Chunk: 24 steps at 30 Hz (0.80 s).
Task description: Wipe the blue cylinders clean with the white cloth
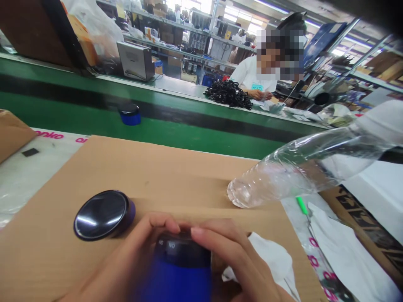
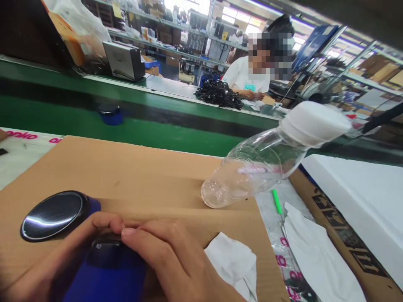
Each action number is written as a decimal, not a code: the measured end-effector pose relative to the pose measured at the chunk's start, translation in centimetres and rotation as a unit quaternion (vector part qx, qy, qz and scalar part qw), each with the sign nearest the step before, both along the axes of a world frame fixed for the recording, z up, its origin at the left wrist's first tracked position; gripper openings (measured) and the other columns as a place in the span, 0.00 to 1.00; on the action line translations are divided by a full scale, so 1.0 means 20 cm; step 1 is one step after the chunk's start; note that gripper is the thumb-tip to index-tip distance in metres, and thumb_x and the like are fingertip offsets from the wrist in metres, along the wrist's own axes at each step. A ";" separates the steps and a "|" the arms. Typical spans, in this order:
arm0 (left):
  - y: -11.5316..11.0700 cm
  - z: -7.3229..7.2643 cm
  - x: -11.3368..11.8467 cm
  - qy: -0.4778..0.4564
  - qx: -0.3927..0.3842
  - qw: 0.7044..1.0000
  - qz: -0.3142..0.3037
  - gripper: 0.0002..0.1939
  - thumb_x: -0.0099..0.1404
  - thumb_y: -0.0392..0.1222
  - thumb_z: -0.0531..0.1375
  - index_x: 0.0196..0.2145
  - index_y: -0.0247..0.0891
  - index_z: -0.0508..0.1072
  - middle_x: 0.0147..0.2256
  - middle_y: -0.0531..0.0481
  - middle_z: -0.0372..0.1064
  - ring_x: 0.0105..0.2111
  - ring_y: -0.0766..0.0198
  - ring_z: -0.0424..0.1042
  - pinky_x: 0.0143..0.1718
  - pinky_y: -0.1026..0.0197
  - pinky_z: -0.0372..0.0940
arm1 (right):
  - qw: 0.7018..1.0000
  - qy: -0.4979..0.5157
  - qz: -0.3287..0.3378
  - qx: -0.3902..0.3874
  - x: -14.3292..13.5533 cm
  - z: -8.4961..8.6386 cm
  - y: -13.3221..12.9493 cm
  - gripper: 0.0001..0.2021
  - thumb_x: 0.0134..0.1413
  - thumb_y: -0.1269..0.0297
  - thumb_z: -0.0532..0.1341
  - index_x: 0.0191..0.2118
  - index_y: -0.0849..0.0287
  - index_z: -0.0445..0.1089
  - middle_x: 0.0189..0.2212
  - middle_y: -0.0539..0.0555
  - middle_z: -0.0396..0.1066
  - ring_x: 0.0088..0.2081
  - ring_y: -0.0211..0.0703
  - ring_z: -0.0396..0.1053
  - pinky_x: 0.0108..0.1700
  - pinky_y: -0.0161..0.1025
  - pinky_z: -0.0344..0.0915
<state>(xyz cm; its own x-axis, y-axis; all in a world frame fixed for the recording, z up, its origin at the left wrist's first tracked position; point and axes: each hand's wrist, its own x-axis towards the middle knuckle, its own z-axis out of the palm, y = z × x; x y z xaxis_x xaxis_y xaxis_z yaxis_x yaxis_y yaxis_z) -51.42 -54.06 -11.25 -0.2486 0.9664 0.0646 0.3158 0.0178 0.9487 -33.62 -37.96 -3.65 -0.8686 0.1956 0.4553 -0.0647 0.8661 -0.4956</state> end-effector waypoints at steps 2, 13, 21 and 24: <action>0.00 0.00 0.04 -0.028 0.029 0.999 0.028 0.23 0.83 0.58 0.46 0.59 0.52 0.77 0.44 0.45 0.85 0.49 0.45 0.88 0.42 0.47 0.87 | 1.000 0.001 0.002 -0.002 0.00 0.00 -0.01 0.30 0.65 0.42 0.74 0.68 0.44 0.75 0.60 0.59 0.80 0.63 0.59 0.79 0.57 0.44 0.84; -0.01 0.02 0.02 0.036 0.111 0.993 -0.025 0.35 0.68 0.48 0.72 0.69 0.69 0.70 0.63 0.56 0.81 0.57 0.48 0.86 0.67 0.51 0.76 | 1.000 -0.013 0.004 -0.005 0.02 -0.05 0.02 0.28 0.67 0.47 0.73 0.69 0.41 0.75 0.60 0.57 0.80 0.62 0.58 0.80 0.56 0.42 0.85; -0.01 0.09 0.02 0.115 0.102 0.988 -0.003 0.29 0.73 0.53 0.68 0.69 0.62 0.71 0.64 0.50 0.80 0.59 0.46 0.84 0.65 0.52 0.78 | 0.992 0.118 0.021 -0.028 0.13 -0.22 -0.02 0.26 0.81 0.55 0.60 0.77 0.46 0.63 0.55 0.54 0.83 0.54 0.47 0.85 0.64 0.37 0.79; -0.01 0.06 0.01 0.070 0.067 0.995 -0.013 0.31 0.67 0.60 0.70 0.64 0.54 0.74 0.63 0.45 0.80 0.59 0.41 0.83 0.60 0.47 0.81 | 0.993 0.070 0.034 -0.092 0.13 -0.22 -0.02 0.25 0.84 0.50 0.53 0.77 0.47 0.62 0.61 0.56 0.80 0.60 0.46 0.82 0.67 0.35 0.76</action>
<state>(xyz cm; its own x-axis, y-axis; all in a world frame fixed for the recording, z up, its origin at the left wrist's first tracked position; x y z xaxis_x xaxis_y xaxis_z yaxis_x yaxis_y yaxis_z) -51.13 -54.27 -10.03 -0.2027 0.9530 0.2252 0.4431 -0.1158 0.8889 -31.12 -38.37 -8.01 -0.8134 0.2293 0.5345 -0.1995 0.7532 -0.6268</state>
